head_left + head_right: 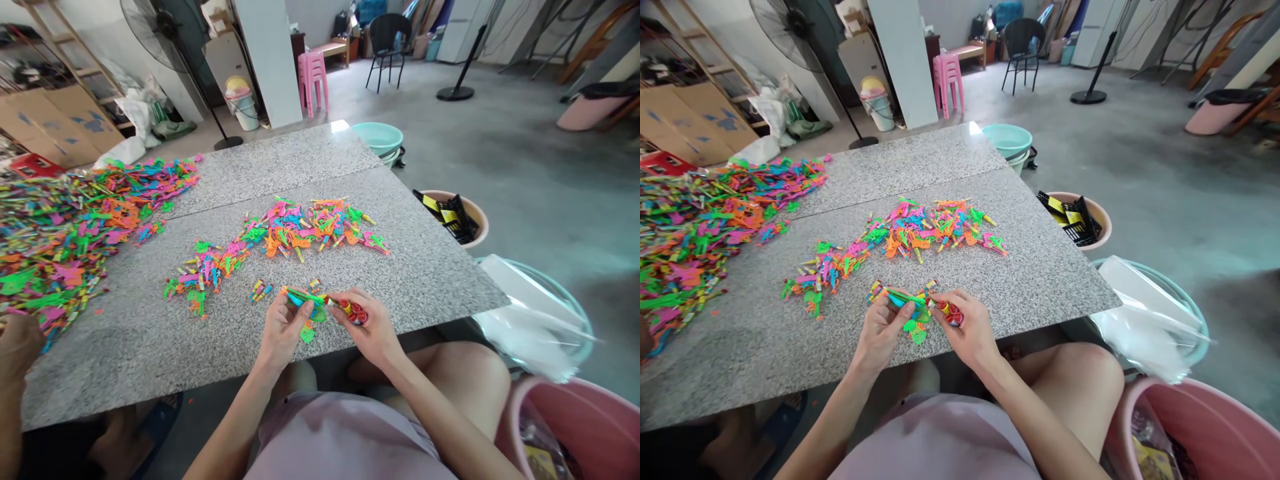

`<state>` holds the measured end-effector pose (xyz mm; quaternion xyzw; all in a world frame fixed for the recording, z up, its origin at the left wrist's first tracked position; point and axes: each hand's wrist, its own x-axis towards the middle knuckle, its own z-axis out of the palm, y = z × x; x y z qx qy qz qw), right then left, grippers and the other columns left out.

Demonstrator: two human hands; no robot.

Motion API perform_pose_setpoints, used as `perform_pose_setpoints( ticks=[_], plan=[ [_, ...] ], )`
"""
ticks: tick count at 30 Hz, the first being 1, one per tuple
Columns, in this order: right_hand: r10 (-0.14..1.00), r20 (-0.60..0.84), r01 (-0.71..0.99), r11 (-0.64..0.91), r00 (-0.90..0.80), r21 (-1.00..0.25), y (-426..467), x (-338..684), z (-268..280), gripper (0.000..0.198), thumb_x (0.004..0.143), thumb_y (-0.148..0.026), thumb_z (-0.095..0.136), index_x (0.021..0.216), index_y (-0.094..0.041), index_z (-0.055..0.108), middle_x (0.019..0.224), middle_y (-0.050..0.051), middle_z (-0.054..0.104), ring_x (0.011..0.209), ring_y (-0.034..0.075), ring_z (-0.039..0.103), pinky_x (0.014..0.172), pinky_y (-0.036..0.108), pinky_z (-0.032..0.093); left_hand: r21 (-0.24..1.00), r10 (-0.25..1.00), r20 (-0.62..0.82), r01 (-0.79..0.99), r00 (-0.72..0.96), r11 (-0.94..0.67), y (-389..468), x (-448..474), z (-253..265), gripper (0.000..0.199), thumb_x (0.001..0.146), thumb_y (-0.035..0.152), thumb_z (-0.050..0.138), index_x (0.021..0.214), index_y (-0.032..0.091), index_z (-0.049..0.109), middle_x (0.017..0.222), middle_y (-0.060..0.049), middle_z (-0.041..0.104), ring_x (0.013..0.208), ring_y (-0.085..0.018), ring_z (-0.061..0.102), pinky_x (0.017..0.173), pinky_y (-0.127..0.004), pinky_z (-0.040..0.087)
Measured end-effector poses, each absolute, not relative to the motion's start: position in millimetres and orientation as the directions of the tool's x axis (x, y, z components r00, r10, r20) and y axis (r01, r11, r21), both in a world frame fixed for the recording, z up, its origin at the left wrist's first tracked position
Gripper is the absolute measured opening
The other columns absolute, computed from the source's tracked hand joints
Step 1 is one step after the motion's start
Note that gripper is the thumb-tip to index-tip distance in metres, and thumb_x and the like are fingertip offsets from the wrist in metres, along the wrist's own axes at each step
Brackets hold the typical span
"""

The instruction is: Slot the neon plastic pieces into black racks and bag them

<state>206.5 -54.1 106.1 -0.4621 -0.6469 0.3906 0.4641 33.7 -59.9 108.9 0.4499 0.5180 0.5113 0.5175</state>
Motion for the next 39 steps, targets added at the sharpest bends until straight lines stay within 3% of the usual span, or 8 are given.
perform_pose_setpoints(
  ticks=[7,10,14,20,26,31,35,39],
  plan=[
    [0.900,0.340,0.322,0.419,-0.273,-0.849,-62,202,92,0.032,0.090,-0.020,0.052,0.117,-0.024,0.068,0.095,0.007,0.068,0.081,0.019,0.065,0.072,0.029,0.051,1.000,0.994,-0.011,0.021,-0.107,0.013,-57,31,108,0.030,0.077,0.041,0.073,0.085,0.017,0.058,0.070,0.000,0.064,0.065,-0.013,0.062,0.060,-0.023,0.050],
    [0.890,0.330,0.360,0.434,-0.315,-0.826,-49,196,83,0.028,0.089,-0.020,0.054,0.112,-0.023,0.070,0.094,0.007,0.069,0.079,0.018,0.065,0.070,0.028,0.049,0.978,0.999,-0.023,0.204,-0.037,0.030,-47,13,102,0.035,0.080,0.048,0.066,0.097,0.018,0.057,0.083,-0.003,0.066,0.075,-0.016,0.064,0.067,-0.027,0.053],
    [0.956,0.288,0.509,0.275,-0.056,-0.816,23,191,81,0.021,0.090,-0.031,0.055,0.093,-0.018,0.072,0.073,0.005,0.068,0.063,0.017,0.060,0.065,0.027,0.045,0.850,0.989,-0.048,0.514,-0.140,0.114,-44,-16,77,0.055,0.069,0.056,0.069,0.106,0.018,0.054,0.104,-0.009,0.062,0.090,-0.023,0.063,0.079,-0.040,0.054],
    [0.923,0.357,0.653,0.182,0.145,-0.736,93,190,81,0.019,0.088,-0.028,0.055,0.088,-0.015,0.069,0.079,0.009,0.068,0.071,0.022,0.060,0.070,0.031,0.043,0.728,0.953,0.001,0.653,-0.304,0.208,-70,-12,36,0.048,0.056,0.048,0.081,0.087,0.018,0.060,0.091,-0.008,0.057,0.090,-0.030,0.059,0.087,-0.052,0.047],
    [0.950,0.076,0.457,0.215,-0.304,-0.863,-13,173,34,0.015,0.080,-0.027,0.065,0.093,-0.022,0.069,0.076,0.001,0.070,0.065,0.017,0.061,0.064,0.026,0.045,0.743,0.959,0.010,0.644,-0.282,0.182,-77,-9,27,0.027,0.071,0.040,0.071,0.086,0.020,0.062,0.076,-0.002,0.062,0.071,-0.021,0.062,0.073,-0.035,0.051],
    [0.931,-0.063,0.385,0.086,-0.360,-0.919,-53,159,33,0.028,0.074,-0.033,0.073,0.099,-0.022,0.070,0.083,0.002,0.072,0.072,0.019,0.065,0.070,0.030,0.049,0.778,0.972,0.000,0.611,-0.234,0.147,-80,-13,35,0.025,0.082,0.044,0.060,0.084,0.019,0.060,0.062,0.001,0.063,0.055,-0.018,0.061,0.055,-0.027,0.047],
    [0.946,-0.088,0.065,-0.072,-0.311,-0.995,-54,147,53,0.047,0.063,-0.044,0.081,0.101,-0.019,0.071,0.086,0.004,0.072,0.077,0.020,0.065,0.073,0.032,0.050,0.781,0.968,0.112,0.622,-0.223,0.053,-89,-2,61,0.022,0.085,0.040,0.059,0.090,0.019,0.062,0.080,-0.004,0.065,0.072,-0.019,0.065,0.068,-0.031,0.052],
    [0.937,-0.251,-0.242,-0.309,-0.245,-0.920,-52,150,68,0.038,0.063,-0.046,0.078,0.084,-0.016,0.070,0.053,-0.003,0.057,0.045,0.010,0.046,0.044,0.023,0.037,0.774,0.956,0.259,0.621,-0.137,-0.121,-94,13,81,0.016,0.079,0.035,0.069,0.088,0.021,0.070,0.105,-0.009,0.061,0.100,-0.024,0.062,0.088,-0.038,0.051]
  ],
)
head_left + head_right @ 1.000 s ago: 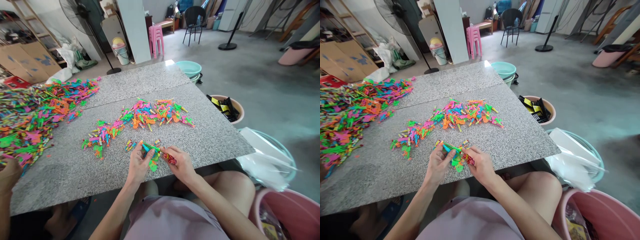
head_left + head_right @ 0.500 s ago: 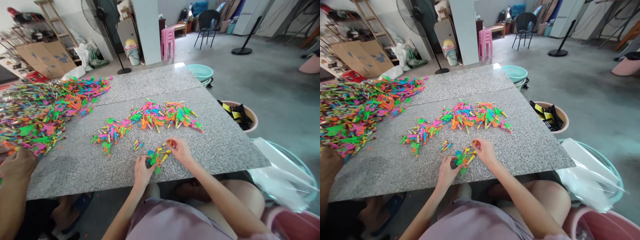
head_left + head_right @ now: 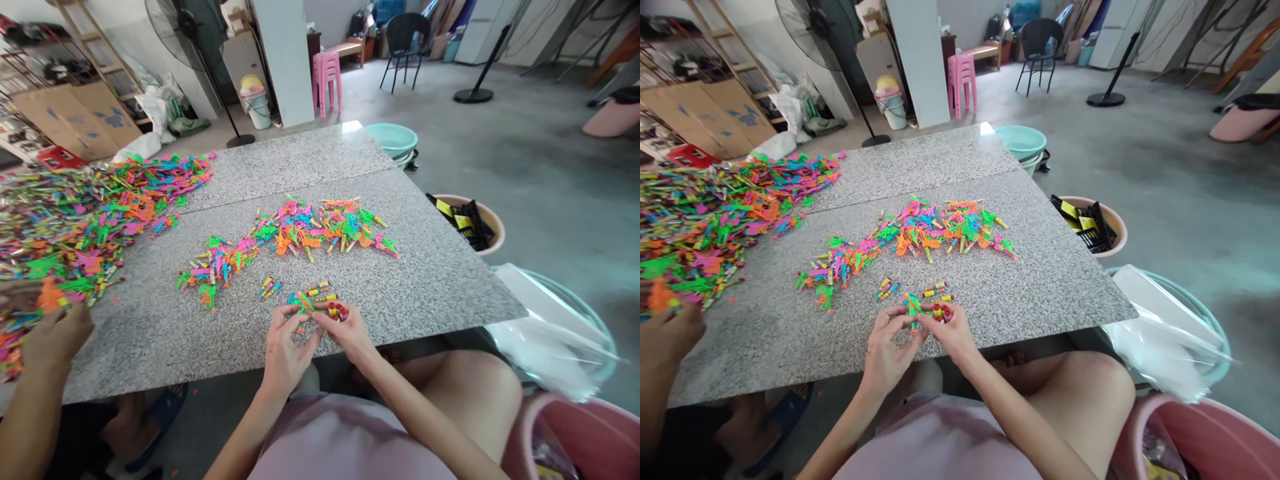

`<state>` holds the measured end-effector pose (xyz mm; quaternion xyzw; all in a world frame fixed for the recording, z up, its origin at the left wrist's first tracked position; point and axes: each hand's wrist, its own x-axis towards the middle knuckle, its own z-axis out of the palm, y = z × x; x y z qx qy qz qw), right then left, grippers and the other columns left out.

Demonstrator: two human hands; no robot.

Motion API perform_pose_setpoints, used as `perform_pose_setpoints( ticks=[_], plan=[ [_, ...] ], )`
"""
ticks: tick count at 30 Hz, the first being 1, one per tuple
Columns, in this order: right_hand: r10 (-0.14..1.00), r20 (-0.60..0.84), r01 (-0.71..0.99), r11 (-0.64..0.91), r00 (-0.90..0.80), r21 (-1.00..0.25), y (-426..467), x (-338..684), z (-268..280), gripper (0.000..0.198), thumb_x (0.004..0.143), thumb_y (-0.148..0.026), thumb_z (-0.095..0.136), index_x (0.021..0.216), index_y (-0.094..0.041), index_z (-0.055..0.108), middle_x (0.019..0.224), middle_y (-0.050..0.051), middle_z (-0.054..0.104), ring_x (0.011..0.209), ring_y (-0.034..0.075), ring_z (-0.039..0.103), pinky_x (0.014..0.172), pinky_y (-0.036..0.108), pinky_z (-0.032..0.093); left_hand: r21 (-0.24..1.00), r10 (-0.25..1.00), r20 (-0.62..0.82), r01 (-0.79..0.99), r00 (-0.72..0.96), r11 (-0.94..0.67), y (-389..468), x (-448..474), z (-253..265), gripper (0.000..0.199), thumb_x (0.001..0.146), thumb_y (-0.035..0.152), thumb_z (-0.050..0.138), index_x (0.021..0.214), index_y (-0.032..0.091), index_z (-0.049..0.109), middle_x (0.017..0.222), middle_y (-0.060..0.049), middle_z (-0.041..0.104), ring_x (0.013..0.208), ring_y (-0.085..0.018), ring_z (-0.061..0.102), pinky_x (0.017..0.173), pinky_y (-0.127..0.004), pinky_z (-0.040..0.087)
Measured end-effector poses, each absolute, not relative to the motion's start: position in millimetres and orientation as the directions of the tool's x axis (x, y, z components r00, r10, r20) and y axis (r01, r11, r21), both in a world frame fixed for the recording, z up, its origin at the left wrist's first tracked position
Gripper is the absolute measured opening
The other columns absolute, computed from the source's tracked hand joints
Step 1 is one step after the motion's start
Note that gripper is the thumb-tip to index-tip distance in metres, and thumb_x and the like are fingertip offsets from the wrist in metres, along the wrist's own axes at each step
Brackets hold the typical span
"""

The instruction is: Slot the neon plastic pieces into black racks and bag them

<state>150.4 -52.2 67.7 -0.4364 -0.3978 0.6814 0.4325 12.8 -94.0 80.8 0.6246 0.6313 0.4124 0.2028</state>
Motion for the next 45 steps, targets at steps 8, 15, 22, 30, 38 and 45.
perform_pose_setpoints(
  ticks=[8,15,22,30,38,45],
  plan=[
    [0.863,-0.346,-0.307,-0.465,-0.369,-0.830,-50,179,85,0.040,0.066,-0.050,0.076,0.085,-0.021,0.056,0.047,-0.011,0.045,0.033,0.004,0.028,0.033,0.018,0.015,0.982,0.970,-0.154,-0.141,-0.190,0.128,-75,28,81,0.054,0.063,0.034,0.086,0.100,0.021,0.049,0.080,0.002,0.065,0.074,-0.016,0.068,0.065,-0.025,0.054],
    [0.985,-0.087,-0.014,-0.090,-0.146,-0.996,-62,198,96,0.027,0.078,-0.046,0.070,0.082,-0.019,0.065,0.068,0.000,0.064,0.051,0.011,0.053,0.048,0.024,0.042,0.901,0.950,-0.292,-0.365,-0.108,0.236,-73,36,101,0.040,0.067,0.038,0.084,0.093,0.016,0.062,0.082,0.001,0.068,0.072,-0.010,0.064,0.067,-0.019,0.052],
    [0.986,0.167,0.180,0.167,-0.016,-0.969,-67,201,91,0.013,0.081,-0.034,0.071,0.086,-0.023,0.074,0.080,0.003,0.069,0.073,0.017,0.063,0.069,0.030,0.050,0.910,0.961,-0.265,-0.351,-0.079,0.222,-76,41,107,0.037,0.069,0.037,0.082,0.092,0.017,0.061,0.078,0.002,0.068,0.066,-0.009,0.062,0.065,-0.020,0.053],
    [0.979,0.165,0.235,0.189,-0.118,-0.954,-62,203,90,0.017,0.084,-0.037,0.066,0.086,-0.022,0.073,0.080,0.004,0.071,0.072,0.018,0.065,0.066,0.029,0.049,0.936,0.970,-0.225,-0.297,-0.093,0.188,-72,40,105,0.038,0.068,0.037,0.083,0.090,0.016,0.061,0.073,0.002,0.066,0.067,-0.011,0.063,0.067,-0.021,0.053],
    [0.915,0.250,0.308,0.349,-0.317,-0.885,-61,193,87,0.017,0.090,-0.035,0.059,0.088,-0.023,0.071,0.084,0.004,0.069,0.074,0.017,0.064,0.068,0.027,0.047,0.954,0.965,-0.235,-0.218,-0.116,0.206,-72,25,101,0.038,0.071,0.042,0.078,0.093,0.017,0.059,0.078,0.001,0.064,0.069,-0.011,0.061,0.066,-0.021,0.050],
    [0.945,0.328,0.455,0.294,-0.005,-0.841,68,176,100,0.029,0.088,-0.043,0.056,0.092,-0.019,0.071,0.081,0.004,0.063,0.070,0.017,0.056,0.068,0.029,0.044,0.848,0.944,-0.075,0.477,-0.321,0.230,-48,-40,72,0.048,0.065,0.048,0.075,0.097,0.016,0.056,0.090,-0.007,0.060,0.090,-0.025,0.062,0.081,-0.040,0.051]
  ],
)
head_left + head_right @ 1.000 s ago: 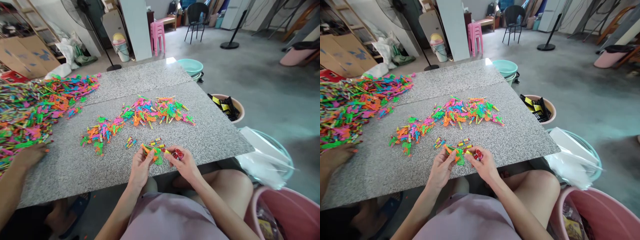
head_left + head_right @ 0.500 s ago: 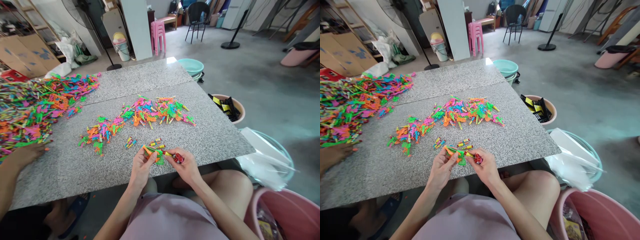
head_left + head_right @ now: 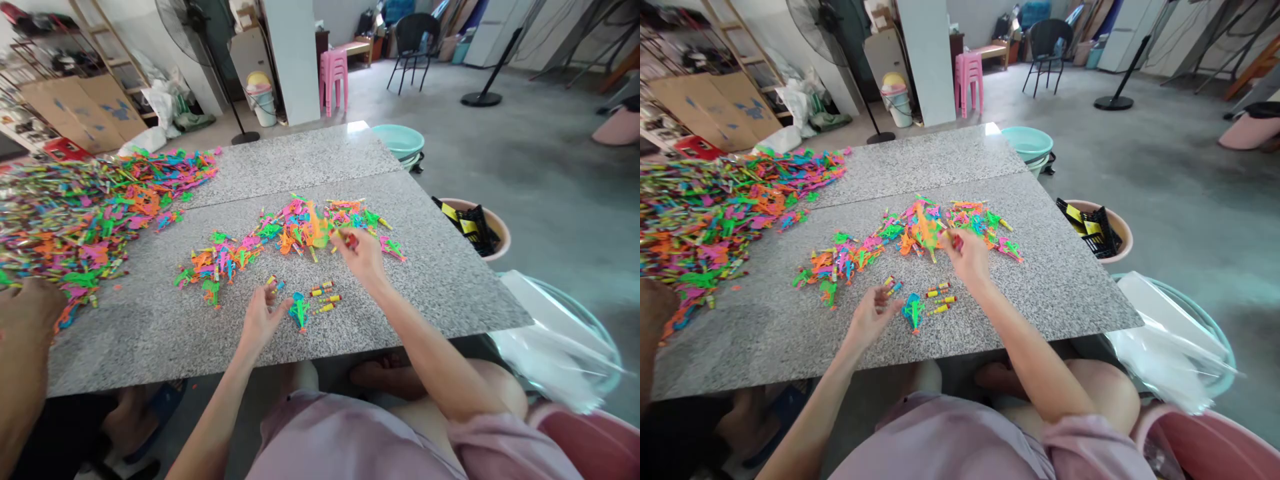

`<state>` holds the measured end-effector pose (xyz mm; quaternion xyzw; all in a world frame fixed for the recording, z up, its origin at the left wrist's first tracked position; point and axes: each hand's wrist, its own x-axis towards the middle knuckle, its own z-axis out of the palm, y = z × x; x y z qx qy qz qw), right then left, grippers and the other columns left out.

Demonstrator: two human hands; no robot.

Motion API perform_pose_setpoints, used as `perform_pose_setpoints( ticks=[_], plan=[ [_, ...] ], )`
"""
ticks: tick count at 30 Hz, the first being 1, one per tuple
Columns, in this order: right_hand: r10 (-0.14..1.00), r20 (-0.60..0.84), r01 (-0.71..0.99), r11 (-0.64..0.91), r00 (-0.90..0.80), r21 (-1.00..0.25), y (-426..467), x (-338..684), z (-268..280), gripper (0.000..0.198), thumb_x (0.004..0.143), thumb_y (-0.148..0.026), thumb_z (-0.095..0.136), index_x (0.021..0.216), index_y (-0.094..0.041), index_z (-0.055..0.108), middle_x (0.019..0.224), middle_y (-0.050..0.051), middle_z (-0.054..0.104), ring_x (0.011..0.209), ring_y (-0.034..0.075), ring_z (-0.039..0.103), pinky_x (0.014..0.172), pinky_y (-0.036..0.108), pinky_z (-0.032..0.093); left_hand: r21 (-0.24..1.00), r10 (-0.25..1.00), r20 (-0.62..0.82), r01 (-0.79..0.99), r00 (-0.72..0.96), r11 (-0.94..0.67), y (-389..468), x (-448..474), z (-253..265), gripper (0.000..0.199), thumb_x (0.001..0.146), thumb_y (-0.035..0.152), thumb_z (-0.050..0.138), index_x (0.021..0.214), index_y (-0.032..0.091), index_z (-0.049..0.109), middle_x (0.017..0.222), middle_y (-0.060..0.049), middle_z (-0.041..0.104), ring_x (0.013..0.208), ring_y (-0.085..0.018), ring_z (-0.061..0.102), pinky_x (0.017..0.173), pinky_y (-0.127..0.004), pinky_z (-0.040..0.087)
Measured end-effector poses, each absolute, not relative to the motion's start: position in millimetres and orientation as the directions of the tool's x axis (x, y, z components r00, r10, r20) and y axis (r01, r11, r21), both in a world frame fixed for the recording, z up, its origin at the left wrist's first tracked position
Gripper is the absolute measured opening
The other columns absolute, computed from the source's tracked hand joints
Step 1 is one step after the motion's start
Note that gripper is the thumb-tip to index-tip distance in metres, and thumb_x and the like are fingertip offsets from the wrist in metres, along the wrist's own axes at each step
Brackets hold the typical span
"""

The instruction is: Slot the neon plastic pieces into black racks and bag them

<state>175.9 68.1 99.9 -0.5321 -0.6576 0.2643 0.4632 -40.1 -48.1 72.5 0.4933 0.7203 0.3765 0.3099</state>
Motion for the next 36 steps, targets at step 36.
perform_pose_setpoints(
  ticks=[36],
  plan=[
    [0.976,0.163,0.094,0.177,-0.144,-0.980,-51,176,91,0.013,0.081,-0.031,0.071,0.091,-0.024,0.075,0.086,0.005,0.069,0.078,0.018,0.063,0.074,0.032,0.050,0.932,0.929,-0.297,-0.278,-0.221,0.231,-76,15,98,0.048,0.061,0.048,0.086,0.081,0.016,0.056,0.066,0.004,0.063,0.060,-0.009,0.060,0.060,-0.022,0.054]
  ],
)
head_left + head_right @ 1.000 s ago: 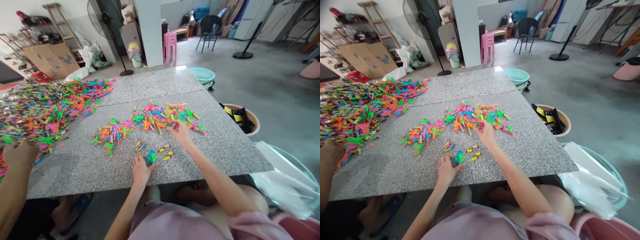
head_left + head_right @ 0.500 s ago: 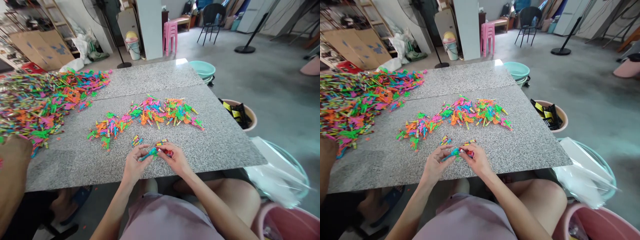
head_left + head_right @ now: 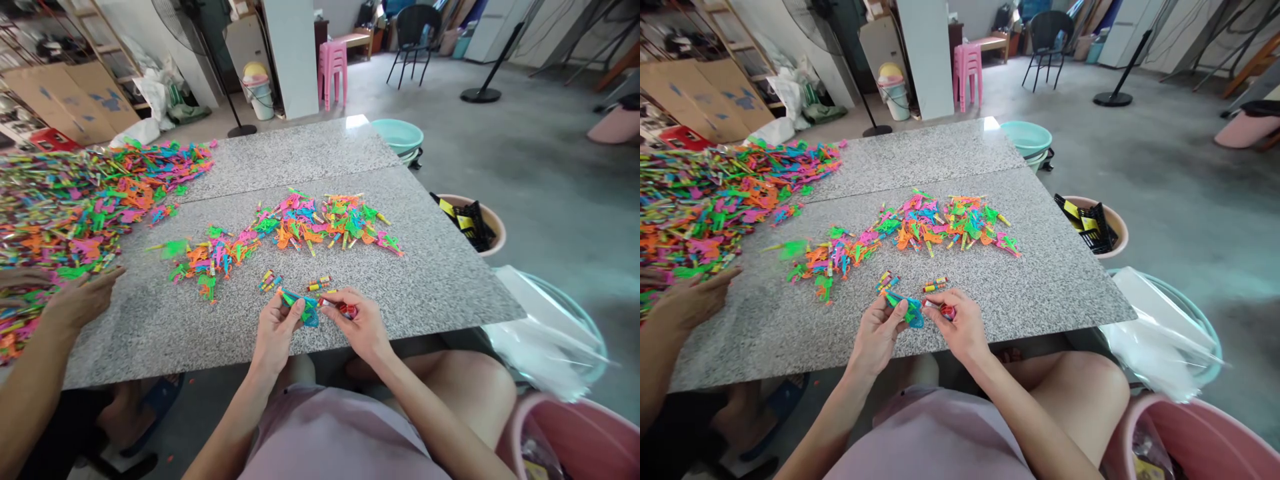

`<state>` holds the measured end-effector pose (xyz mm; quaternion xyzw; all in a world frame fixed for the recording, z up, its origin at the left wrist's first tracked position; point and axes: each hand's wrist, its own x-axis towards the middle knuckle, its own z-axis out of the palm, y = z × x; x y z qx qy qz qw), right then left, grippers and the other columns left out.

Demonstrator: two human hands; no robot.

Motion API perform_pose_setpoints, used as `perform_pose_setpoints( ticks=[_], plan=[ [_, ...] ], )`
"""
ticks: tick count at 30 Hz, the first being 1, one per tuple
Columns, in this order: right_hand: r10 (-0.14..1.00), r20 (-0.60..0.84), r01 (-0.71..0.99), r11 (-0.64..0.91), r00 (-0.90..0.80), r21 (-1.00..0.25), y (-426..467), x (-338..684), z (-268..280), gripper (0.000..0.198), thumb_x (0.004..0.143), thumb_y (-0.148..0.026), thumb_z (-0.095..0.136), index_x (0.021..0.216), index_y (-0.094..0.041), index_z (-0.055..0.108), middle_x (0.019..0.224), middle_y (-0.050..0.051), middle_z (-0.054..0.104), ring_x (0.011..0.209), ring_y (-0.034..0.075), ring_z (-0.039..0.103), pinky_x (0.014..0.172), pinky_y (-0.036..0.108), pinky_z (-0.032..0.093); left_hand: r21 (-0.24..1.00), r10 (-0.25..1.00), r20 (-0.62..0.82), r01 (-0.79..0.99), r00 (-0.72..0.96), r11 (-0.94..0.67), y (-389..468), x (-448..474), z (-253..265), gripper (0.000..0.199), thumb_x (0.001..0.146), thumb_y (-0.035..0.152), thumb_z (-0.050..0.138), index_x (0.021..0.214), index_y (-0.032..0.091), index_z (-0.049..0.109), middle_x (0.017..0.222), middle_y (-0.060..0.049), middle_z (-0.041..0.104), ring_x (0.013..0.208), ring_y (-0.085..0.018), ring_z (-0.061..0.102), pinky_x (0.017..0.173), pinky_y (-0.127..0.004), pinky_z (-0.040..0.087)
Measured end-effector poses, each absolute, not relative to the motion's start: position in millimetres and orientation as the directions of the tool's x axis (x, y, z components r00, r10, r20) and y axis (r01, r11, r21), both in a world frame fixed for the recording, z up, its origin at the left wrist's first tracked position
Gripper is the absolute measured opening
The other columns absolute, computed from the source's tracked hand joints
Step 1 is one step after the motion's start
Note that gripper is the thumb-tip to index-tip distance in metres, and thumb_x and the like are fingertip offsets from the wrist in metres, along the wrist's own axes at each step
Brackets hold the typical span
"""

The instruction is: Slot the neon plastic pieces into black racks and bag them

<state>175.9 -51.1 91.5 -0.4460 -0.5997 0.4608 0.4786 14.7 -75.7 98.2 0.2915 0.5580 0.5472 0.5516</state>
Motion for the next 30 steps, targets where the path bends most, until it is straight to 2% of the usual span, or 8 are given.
perform_pose_setpoints(
  ticks=[5,13,18,22,24,26,28,30],
  plan=[
    [0.972,0.199,0.094,0.211,-0.121,-0.973,-53,173,90,0.009,0.078,-0.029,0.074,0.083,-0.023,0.074,0.080,0.003,0.067,0.072,0.016,0.061,0.066,0.028,0.049,0.927,0.924,-0.315,-0.279,-0.217,0.250,-76,18,103,0.050,0.058,0.049,0.087,0.078,0.016,0.055,0.065,0.004,0.063,0.058,-0.009,0.059,0.058,-0.020,0.053],
    [0.967,0.229,0.116,0.241,-0.108,-0.964,-51,174,88,0.011,0.078,-0.033,0.075,0.082,-0.022,0.074,0.078,0.003,0.066,0.072,0.016,0.062,0.067,0.029,0.050,0.934,0.928,-0.302,-0.261,-0.218,0.243,-74,19,104,0.049,0.060,0.048,0.085,0.080,0.017,0.053,0.066,0.004,0.062,0.058,-0.009,0.058,0.057,-0.020,0.052],
    [0.955,0.226,0.167,0.259,-0.192,-0.951,-55,173,79,0.009,0.079,-0.031,0.074,0.077,-0.022,0.075,0.074,0.002,0.065,0.068,0.016,0.061,0.064,0.028,0.049,0.968,0.932,-0.242,-0.130,-0.270,0.214,-79,24,94,0.044,0.071,0.051,0.076,0.084,0.018,0.050,0.068,0.005,0.057,0.059,-0.008,0.055,0.058,-0.019,0.049],
    [0.937,0.208,0.212,0.272,-0.281,-0.939,-53,173,72,0.012,0.081,-0.033,0.071,0.080,-0.022,0.076,0.076,0.003,0.066,0.069,0.016,0.062,0.065,0.028,0.049,0.973,0.947,-0.229,-0.016,-0.224,0.231,-75,15,81,0.041,0.077,0.054,0.068,0.087,0.017,0.053,0.070,0.002,0.059,0.061,-0.011,0.058,0.058,-0.022,0.050],
    [0.926,0.224,0.247,0.304,-0.305,-0.920,-31,174,75,0.014,0.083,-0.034,0.069,0.083,-0.022,0.077,0.074,0.002,0.066,0.065,0.015,0.060,0.063,0.027,0.047,0.971,0.958,-0.210,0.075,-0.195,0.228,-62,-2,73,0.044,0.073,0.055,0.071,0.088,0.017,0.056,0.074,-0.001,0.062,0.067,-0.015,0.062,0.062,-0.027,0.053],
    [0.924,0.283,0.290,0.352,-0.256,-0.890,10,174,86,0.017,0.085,-0.034,0.066,0.085,-0.021,0.077,0.075,0.002,0.065,0.064,0.014,0.057,0.063,0.028,0.046,0.960,0.960,-0.161,0.190,-0.230,0.206,-43,-27,65,0.049,0.067,0.051,0.076,0.096,0.017,0.056,0.087,-0.005,0.064,0.081,-0.020,0.064,0.072,-0.034,0.055],
    [0.923,0.365,0.355,0.385,-0.127,-0.852,59,175,100,0.019,0.085,-0.035,0.065,0.087,-0.019,0.077,0.082,0.004,0.064,0.072,0.016,0.057,0.069,0.030,0.047,0.928,0.940,-0.083,0.317,-0.332,0.194,-23,-54,59,0.052,0.066,0.045,0.077,0.104,0.018,0.053,0.103,-0.009,0.060,0.099,-0.025,0.061,0.085,-0.041,0.053],
    [0.905,0.425,0.459,0.375,0.006,-0.805,100,176,109,0.021,0.082,-0.035,0.069,0.088,-0.017,0.077,0.095,0.008,0.061,0.086,0.020,0.058,0.080,0.034,0.047,0.878,0.915,-0.018,0.431,-0.403,0.208,-7,-76,53,0.048,0.065,0.040,0.077,0.100,0.018,0.052,0.108,-0.011,0.055,0.111,-0.030,0.055,0.096,-0.049,0.046]
  ],
)
